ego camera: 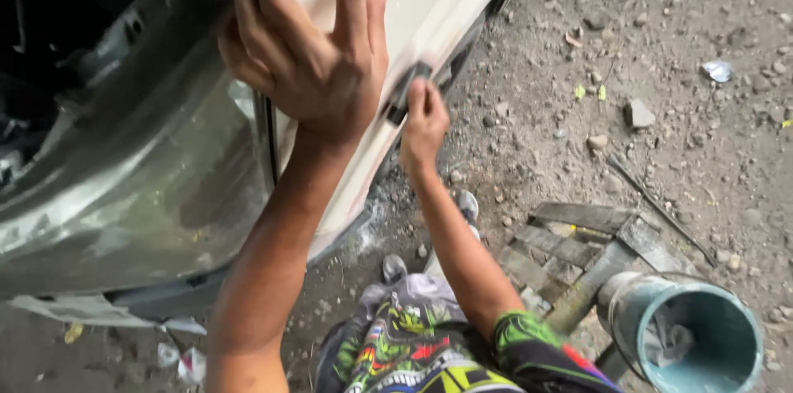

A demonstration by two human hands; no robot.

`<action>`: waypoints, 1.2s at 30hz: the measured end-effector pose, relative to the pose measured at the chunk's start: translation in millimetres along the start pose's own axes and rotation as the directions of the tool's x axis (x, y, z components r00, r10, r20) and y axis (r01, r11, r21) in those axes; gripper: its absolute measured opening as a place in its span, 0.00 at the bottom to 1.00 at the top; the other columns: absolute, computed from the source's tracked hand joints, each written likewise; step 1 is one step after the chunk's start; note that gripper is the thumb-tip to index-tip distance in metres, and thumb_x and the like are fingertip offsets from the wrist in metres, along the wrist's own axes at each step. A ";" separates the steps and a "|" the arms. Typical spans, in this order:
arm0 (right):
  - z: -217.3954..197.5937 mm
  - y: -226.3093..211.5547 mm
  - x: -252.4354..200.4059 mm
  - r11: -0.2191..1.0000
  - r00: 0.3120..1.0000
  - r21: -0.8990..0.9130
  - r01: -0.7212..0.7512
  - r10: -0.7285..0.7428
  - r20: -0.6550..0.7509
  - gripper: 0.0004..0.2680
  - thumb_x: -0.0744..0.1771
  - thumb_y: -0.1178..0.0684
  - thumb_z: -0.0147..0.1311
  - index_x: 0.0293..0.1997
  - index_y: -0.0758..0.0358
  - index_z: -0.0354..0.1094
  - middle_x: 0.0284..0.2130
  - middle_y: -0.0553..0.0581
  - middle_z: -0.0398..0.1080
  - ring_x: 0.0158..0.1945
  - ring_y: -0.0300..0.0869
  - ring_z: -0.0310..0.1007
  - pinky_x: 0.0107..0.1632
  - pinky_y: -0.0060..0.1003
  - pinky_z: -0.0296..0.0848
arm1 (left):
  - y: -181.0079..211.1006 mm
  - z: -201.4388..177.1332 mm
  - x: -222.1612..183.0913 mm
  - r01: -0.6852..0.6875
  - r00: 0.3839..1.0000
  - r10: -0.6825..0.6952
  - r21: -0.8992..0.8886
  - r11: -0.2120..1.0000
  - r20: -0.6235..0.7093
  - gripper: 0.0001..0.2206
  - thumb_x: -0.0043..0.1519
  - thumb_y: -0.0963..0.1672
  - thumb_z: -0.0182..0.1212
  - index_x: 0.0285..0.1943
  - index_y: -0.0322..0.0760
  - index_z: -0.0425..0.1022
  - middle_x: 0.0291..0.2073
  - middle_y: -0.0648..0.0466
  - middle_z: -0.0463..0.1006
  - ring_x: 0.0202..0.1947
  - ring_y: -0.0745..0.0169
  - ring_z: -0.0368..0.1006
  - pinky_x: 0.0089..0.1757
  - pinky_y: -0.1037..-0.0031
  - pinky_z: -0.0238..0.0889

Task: Sanding the body of a car after applying filler for repair.

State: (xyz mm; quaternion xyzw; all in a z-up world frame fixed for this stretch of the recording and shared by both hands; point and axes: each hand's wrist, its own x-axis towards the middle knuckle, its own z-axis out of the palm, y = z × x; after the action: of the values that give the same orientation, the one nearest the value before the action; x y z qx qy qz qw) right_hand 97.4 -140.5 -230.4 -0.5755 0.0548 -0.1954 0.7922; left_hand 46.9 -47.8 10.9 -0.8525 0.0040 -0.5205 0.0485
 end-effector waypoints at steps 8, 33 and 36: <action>6.3 -24.0 -3.8 0.992 0.995 0.076 -0.104 0.103 0.015 0.15 0.71 0.41 0.47 0.32 0.60 0.66 0.23 0.46 0.69 0.25 0.34 0.68 0.29 0.32 0.72 | 0.5 2.0 -3.1 0.000 1.000 -0.001 0.035 0.999 0.007 0.14 0.64 0.49 0.71 0.55 0.48 0.74 0.72 0.36 0.57 0.70 0.35 0.58 0.60 0.46 0.51; 9.1 -24.9 20.8 0.999 0.998 -0.014 -0.045 0.044 -0.047 0.13 0.72 0.45 0.54 0.40 0.68 0.74 0.28 0.47 0.67 0.30 0.32 0.59 0.32 0.30 0.62 | 4.6 4.7 -2.5 0.047 0.999 -0.047 0.000 0.999 0.002 0.13 0.62 0.48 0.71 0.51 0.47 0.74 0.74 0.39 0.55 0.69 0.37 0.57 0.62 0.45 0.52; 14.1 -33.9 -6.1 1.000 1.000 -0.012 0.008 -0.008 -0.017 0.13 0.72 0.44 0.52 0.44 0.66 0.74 0.32 0.47 0.70 0.33 0.31 0.64 0.36 0.29 0.67 | 3.1 6.9 -2.1 0.034 0.999 -0.034 0.018 0.999 -0.019 0.13 0.63 0.49 0.71 0.51 0.47 0.74 0.73 0.39 0.56 0.69 0.36 0.58 0.62 0.45 0.52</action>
State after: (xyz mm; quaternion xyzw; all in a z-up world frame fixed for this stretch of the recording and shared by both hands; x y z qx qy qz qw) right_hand 87.9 -134.5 -194.9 -0.5786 0.0604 -0.2032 0.7876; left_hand 52.2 -50.2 5.6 -0.8469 -0.0149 -0.5294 0.0476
